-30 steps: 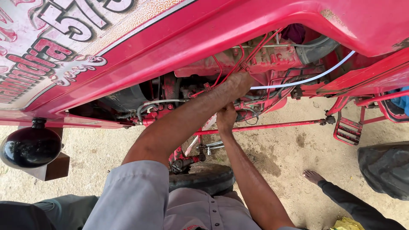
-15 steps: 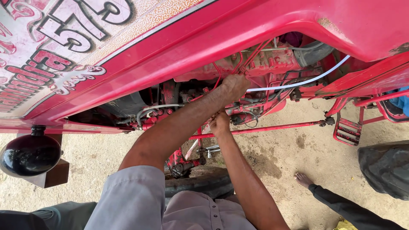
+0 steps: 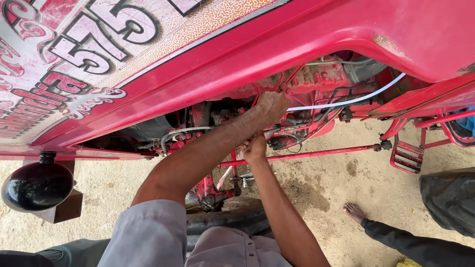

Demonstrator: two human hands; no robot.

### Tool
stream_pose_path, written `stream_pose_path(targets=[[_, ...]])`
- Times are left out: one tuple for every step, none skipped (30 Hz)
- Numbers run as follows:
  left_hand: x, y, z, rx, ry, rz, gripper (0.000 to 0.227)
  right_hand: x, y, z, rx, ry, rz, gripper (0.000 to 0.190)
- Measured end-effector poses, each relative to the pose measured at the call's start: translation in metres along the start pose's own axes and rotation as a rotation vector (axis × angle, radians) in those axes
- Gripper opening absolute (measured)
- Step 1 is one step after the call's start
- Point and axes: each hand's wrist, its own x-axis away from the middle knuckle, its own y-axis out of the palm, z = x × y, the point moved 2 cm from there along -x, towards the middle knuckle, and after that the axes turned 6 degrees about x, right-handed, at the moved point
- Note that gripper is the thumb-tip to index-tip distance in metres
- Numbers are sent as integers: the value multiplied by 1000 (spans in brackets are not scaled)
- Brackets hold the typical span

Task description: The person wipes parts of a red tractor engine with a cloth, then fits a brass fitting onto a clear plastic tube and attaches the tube to the engine. They thread the fitting by hand and use a combination wrench to tighten it on the tractor.

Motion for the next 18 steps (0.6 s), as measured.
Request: stream_pose_path(targets=[[0,1,0,-10,-8,-4,8,14,15,-6,116,3,146,37],[1,1,1,-21,-16,-8,8,28,30,-13,230,4,292,37],[-1,2,0,-23,-14,-4,8,19,20,-10,231,0,290,37],[-2,2,-1,-13,-6,28,8,10,10,-8,329,-68,297,28],[-2,5,1,2,4,55,8,4,-2,-5,426,-135,309,19],[0,3,2,5,7,55,8,-10,-22,-1,427,-137,313,19],[1,0,1,12,7,39,8,-28,-37,4,218,-49,219,23],[2,-4,1,18,7,24,8,-45,-53,10,9,35,121,29],[1,-2,0,17,9,25,8,-40,-45,6,9,33,121,29],[0,0,-1,10,9,17,8,-35,-38,4,22,73,141,33],[-1,3,-2,1,10,9,7,-31,-30,3,34,112,159,37],[-1,2,-3,-1,14,9,7,-12,-6,-3,31,109,158,37],[0,2,-2,1,16,26,7,9,15,-11,215,71,277,31],[0,2,-2,3,17,43,7,29,36,-19,398,31,395,26],[0,-1,-1,3,21,46,7,23,30,-17,399,26,396,26],[1,-3,0,0,10,23,9,17,23,-15,438,-14,407,23],[3,-4,0,-3,-5,-1,10,11,18,-10,477,-50,416,21],[2,-3,0,-4,-5,-1,10,-5,-6,-6,477,-51,415,21]])
